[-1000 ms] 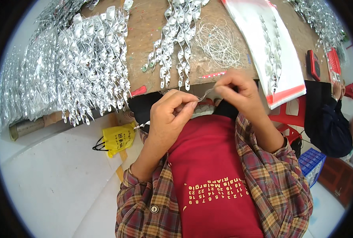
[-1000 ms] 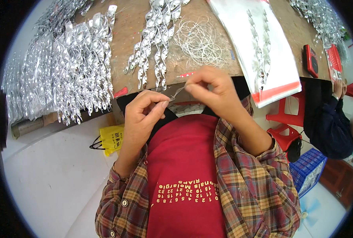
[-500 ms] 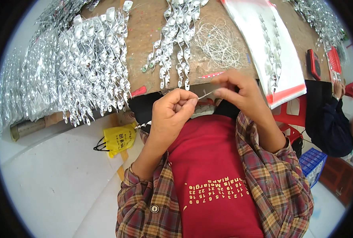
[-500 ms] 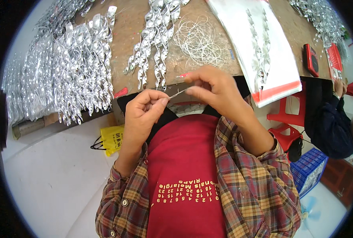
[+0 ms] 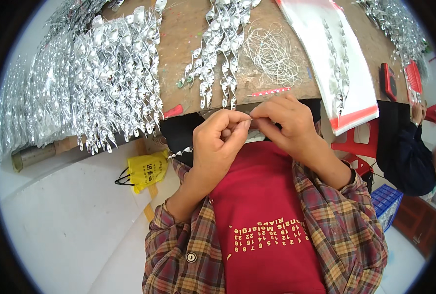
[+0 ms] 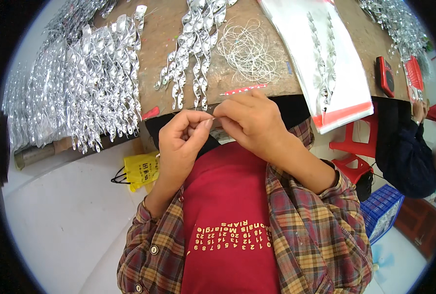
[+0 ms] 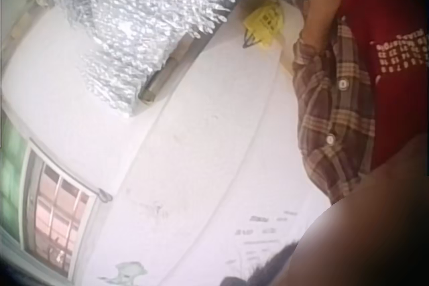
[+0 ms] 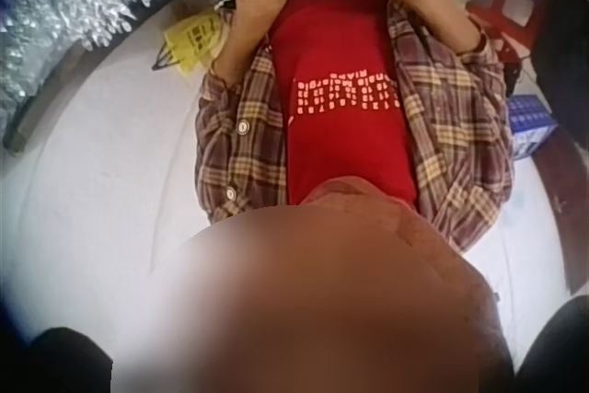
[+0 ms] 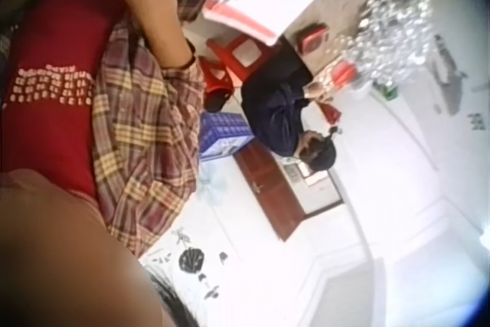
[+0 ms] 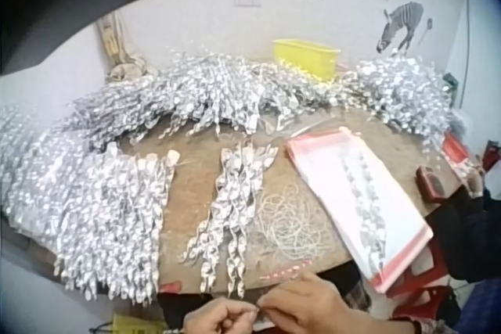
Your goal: Assembling silver tinsel decorations by manually attaching leaf-like components to a string.
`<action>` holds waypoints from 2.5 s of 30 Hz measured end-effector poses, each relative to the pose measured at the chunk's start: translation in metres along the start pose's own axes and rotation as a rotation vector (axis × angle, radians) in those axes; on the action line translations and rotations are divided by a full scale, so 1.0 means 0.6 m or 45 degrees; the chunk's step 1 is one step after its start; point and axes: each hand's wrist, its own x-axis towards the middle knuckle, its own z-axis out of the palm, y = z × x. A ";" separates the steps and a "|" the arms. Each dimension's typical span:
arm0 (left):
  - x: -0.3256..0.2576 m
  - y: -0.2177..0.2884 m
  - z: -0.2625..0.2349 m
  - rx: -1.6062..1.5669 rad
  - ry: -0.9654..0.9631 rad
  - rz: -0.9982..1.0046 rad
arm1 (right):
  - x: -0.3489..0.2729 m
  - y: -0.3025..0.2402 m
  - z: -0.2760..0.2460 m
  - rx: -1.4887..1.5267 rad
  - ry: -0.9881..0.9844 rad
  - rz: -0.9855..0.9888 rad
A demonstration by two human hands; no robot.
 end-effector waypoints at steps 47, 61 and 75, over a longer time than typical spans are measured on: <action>0.000 -0.015 0.007 -0.687 -0.187 -0.509 | -0.020 0.022 0.009 1.301 -0.212 0.844; 0.001 -0.009 0.002 -0.240 -0.173 -0.316 | -0.002 0.020 -0.023 0.465 -0.413 0.416; -0.001 0.001 0.016 -0.431 -0.059 -0.194 | -0.009 -0.006 0.014 1.171 0.213 0.682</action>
